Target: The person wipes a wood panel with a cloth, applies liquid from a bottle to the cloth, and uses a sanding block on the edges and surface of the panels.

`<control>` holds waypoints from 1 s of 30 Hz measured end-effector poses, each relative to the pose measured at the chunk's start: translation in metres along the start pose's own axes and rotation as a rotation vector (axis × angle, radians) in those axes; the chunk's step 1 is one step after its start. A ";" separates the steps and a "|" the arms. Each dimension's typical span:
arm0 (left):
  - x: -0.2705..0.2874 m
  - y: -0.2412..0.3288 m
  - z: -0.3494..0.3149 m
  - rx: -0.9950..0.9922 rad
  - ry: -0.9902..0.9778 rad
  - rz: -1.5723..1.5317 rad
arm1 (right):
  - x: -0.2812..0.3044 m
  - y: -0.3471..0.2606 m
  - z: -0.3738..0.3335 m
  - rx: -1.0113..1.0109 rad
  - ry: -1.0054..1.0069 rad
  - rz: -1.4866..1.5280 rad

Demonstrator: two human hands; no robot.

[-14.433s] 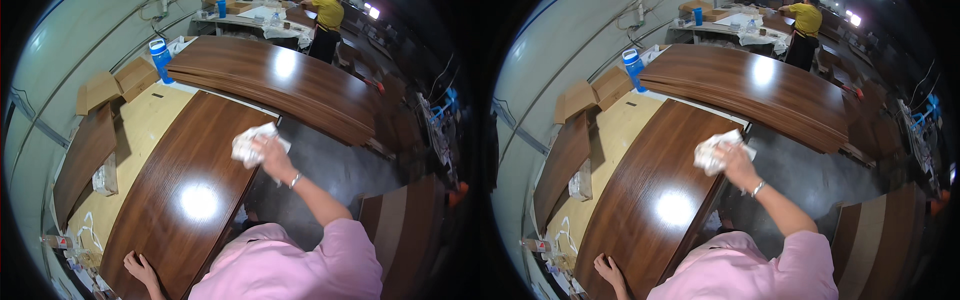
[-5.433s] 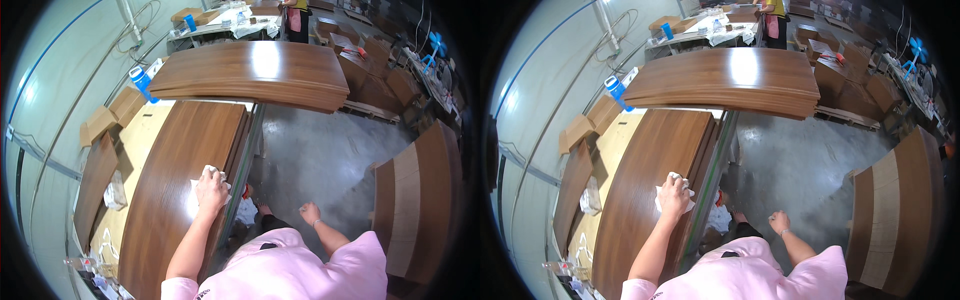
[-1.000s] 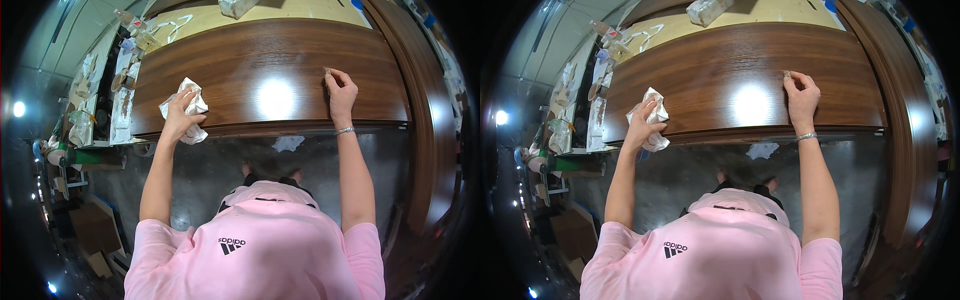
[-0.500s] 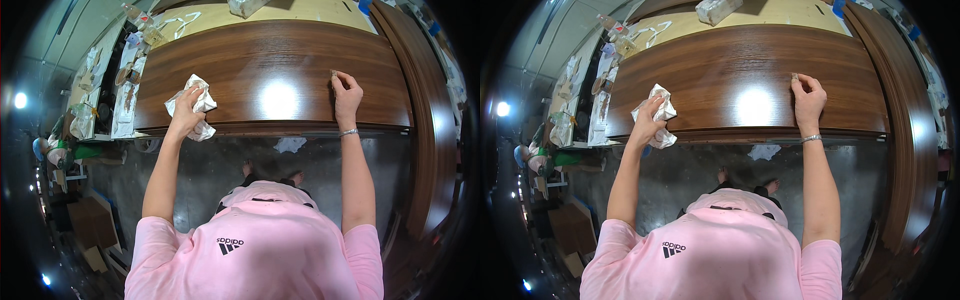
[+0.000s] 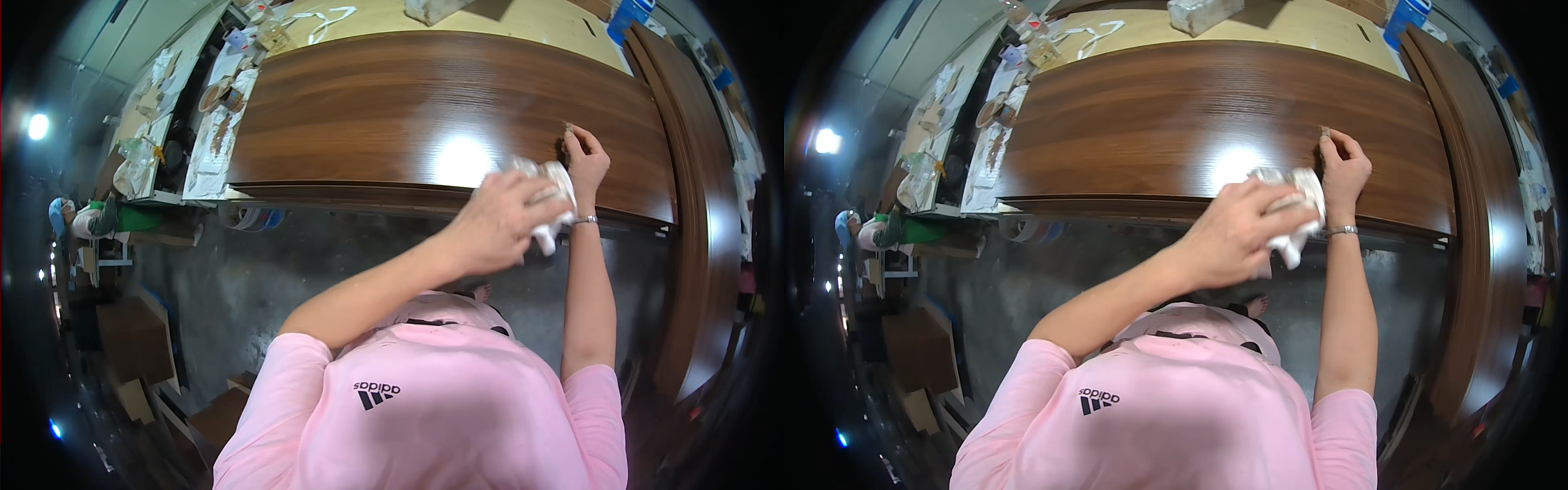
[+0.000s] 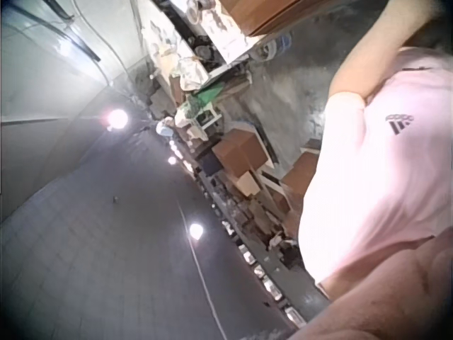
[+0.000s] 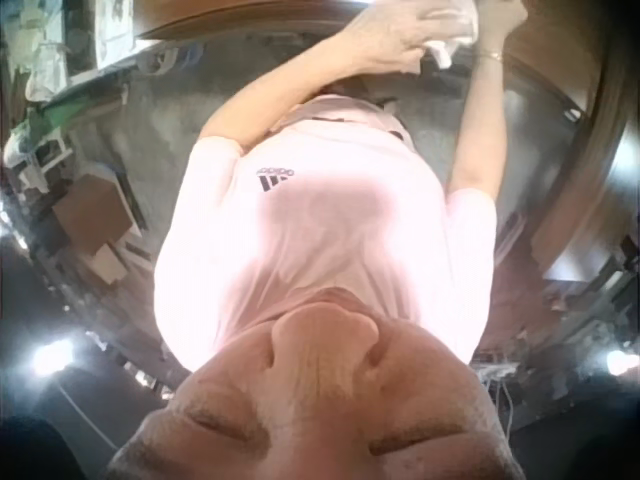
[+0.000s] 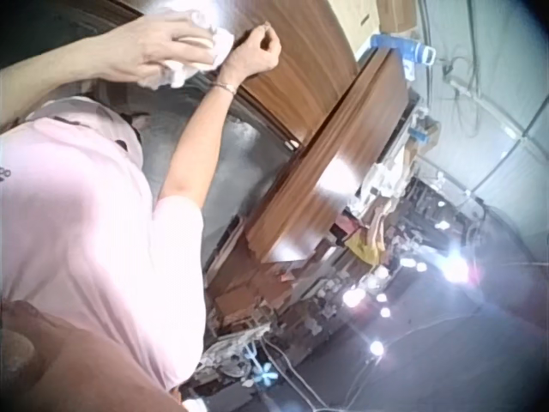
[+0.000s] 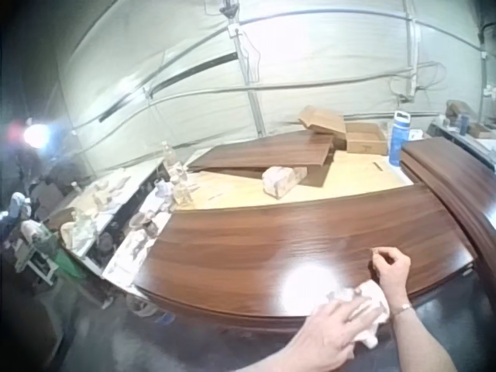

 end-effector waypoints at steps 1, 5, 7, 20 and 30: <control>0.003 -0.014 0.000 0.008 -0.019 0.155 | 0.001 -0.004 -0.001 0.021 0.003 -0.030; 0.029 -0.085 -0.063 0.135 -0.073 0.559 | 0.005 0.005 -0.007 -0.063 -0.030 0.093; 0.095 -0.093 -0.109 0.234 0.048 0.580 | 0.010 0.006 -0.009 -0.067 -0.017 0.093; 0.322 -0.107 -0.238 0.450 0.836 0.515 | -0.029 -0.013 -0.015 -0.235 -0.110 0.295; 0.261 -0.098 -0.125 0.187 0.484 -0.078 | -0.277 -0.181 -0.154 -0.369 -0.680 0.761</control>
Point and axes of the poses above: each hand's wrist, its own z-axis towards the middle knuckle, its own x-axis out of the back of the hand, y = z × x, the point moved 10 cm from there along z, towards the middle knuckle, and after that the axes turned 10 degrees about -z, right-handed, at the moved point
